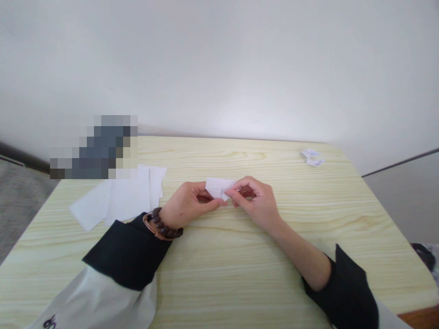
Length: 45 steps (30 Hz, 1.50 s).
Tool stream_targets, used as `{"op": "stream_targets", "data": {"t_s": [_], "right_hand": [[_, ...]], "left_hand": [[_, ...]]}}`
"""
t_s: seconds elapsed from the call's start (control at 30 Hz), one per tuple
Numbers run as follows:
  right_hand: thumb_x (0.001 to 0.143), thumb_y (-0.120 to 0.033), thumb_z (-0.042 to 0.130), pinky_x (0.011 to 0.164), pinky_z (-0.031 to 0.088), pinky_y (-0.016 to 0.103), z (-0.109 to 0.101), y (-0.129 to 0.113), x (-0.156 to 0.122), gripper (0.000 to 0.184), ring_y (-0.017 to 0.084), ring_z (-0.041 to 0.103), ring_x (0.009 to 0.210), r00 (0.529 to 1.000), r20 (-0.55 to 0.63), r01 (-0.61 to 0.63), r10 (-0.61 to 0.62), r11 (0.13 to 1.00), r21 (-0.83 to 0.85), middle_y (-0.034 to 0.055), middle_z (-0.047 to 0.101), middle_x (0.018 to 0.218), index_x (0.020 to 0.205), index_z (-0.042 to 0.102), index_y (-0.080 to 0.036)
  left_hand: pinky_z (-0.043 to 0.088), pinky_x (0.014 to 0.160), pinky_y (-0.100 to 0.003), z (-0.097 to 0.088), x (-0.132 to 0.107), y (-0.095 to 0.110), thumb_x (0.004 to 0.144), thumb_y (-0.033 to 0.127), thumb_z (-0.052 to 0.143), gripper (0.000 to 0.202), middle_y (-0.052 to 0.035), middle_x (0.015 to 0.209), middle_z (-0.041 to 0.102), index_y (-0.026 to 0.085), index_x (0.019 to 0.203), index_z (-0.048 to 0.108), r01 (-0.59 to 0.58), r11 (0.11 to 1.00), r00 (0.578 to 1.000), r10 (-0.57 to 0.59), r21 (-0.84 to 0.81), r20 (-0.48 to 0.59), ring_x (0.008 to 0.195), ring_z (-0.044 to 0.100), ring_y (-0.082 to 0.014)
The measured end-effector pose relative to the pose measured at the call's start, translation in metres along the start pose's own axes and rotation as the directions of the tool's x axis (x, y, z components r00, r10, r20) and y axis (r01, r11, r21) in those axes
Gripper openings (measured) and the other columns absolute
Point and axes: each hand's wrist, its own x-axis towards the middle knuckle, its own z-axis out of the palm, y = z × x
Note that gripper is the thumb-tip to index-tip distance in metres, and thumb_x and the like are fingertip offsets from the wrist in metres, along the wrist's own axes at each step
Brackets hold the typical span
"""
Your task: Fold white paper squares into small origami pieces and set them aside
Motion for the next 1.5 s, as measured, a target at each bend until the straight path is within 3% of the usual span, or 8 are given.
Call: {"op": "stream_targets", "data": {"t_s": [0.13,0.33,0.53,0.83,1.03,1.17,1.3,1.5], "right_hand": [[0.076,-0.034,0.069,0.048,0.047,0.021,0.0,0.001,0.0,0.019,0.009,0.058,0.051,1.0,0.0,-0.009,0.009,0.999,0.035,-0.0014,0.063,0.064,0.075,0.057,-0.019],[0.074,-0.036,0.071,0.047,0.045,0.019,0.0,0.009,0.0,0.042,0.008,0.057,0.055,0.995,0.089,-0.074,0.052,0.963,0.258,-0.0031,0.063,0.079,0.104,0.045,-0.024],[0.079,-0.04,0.064,0.044,0.035,0.018,-0.005,0.002,0.001,0.025,0.006,0.046,0.05,0.976,0.194,-0.117,0.101,0.991,0.071,-0.0037,0.054,0.063,0.082,0.053,-0.018],[0.085,-0.042,0.056,0.043,0.027,0.02,-0.009,-0.001,0.003,0.036,0.006,0.037,0.046,0.971,0.233,-0.054,0.059,0.998,-0.026,-0.0053,0.043,0.05,0.059,0.049,-0.017],[0.087,-0.045,0.053,0.045,0.04,0.019,-0.014,0.001,0.005,0.038,0.007,0.051,0.045,0.946,0.311,-0.142,0.096,0.982,0.129,-0.0019,0.056,0.052,0.064,0.059,-0.016],[0.09,-0.051,0.044,0.038,0.036,0.018,-0.016,0.003,0.006,0.045,0.006,0.05,0.041,0.951,0.28,-0.204,0.132,0.947,0.249,-0.0007,0.057,0.053,0.067,0.058,-0.015],[0.089,-0.047,0.046,0.044,0.039,0.017,-0.017,0.002,0.005,0.037,0.007,0.055,0.052,0.918,0.395,-0.121,0.032,0.972,0.203,0.0012,0.06,0.064,0.078,0.06,-0.015],[0.079,-0.037,0.061,0.045,0.037,0.018,-0.014,0.001,0.002,0.022,0.007,0.047,0.05,0.93,0.367,-0.023,0.011,0.999,0.031,-0.0015,0.057,0.062,0.084,0.061,-0.015]], "left_hand": [[0.054,0.071,-0.027,0.0,0.0,0.0,0.072,0.036,0.071,0.029,-0.004,0.086,0.075,0.015,0.093,0.071,-0.026,1.0,1.0,0.026,0.005,0.003,0.08,0.07,-0.0211],[0.054,0.073,-0.029,0.0,0.0,0.003,0.07,0.036,0.073,0.034,-0.0061,0.09,0.075,0.013,0.095,0.07,-0.003,1.0,0.999,0.002,-0.008,-0.034,0.082,0.07,-0.0228],[0.054,0.076,-0.032,-0.001,-0.001,0.003,0.069,0.037,0.073,0.035,-0.006,0.091,0.075,0.014,0.096,0.07,0.009,1.0,0.999,-0.01,-0.03,-0.036,0.085,0.069,-0.0236],[0.055,0.078,-0.034,-0.002,-0.002,0.005,0.07,0.036,0.073,0.03,-0.0062,0.09,0.075,0.014,0.091,0.072,0.027,0.999,1.0,-0.027,-0.042,-0.014,0.085,0.069,-0.0245],[0.054,0.082,-0.033,-0.006,-0.004,0.008,0.071,0.033,0.073,0.029,-0.0053,0.095,0.074,0.015,0.094,0.072,0.026,0.994,0.997,-0.017,-0.11,0.077,0.089,0.068,-0.0234],[0.053,0.083,-0.033,-0.007,-0.004,0.009,0.068,0.032,0.075,0.03,-0.0053,0.092,0.075,0.015,0.093,0.073,0.054,0.986,0.997,-0.046,-0.155,0.055,0.09,0.068,-0.0237],[0.052,0.083,-0.032,-0.006,-0.003,0.008,0.069,0.033,0.074,0.028,-0.0054,0.094,0.074,0.014,0.09,0.073,0.032,0.988,0.999,-0.029,-0.151,0.025,0.09,0.068,-0.0229],[0.053,0.076,-0.031,-0.004,-0.002,0.008,0.069,0.037,0.072,0.03,-0.0047,0.091,0.075,0.016,0.09,0.074,0.029,0.998,0.999,-0.028,-0.056,0.018,0.084,0.068,-0.0224]]}}
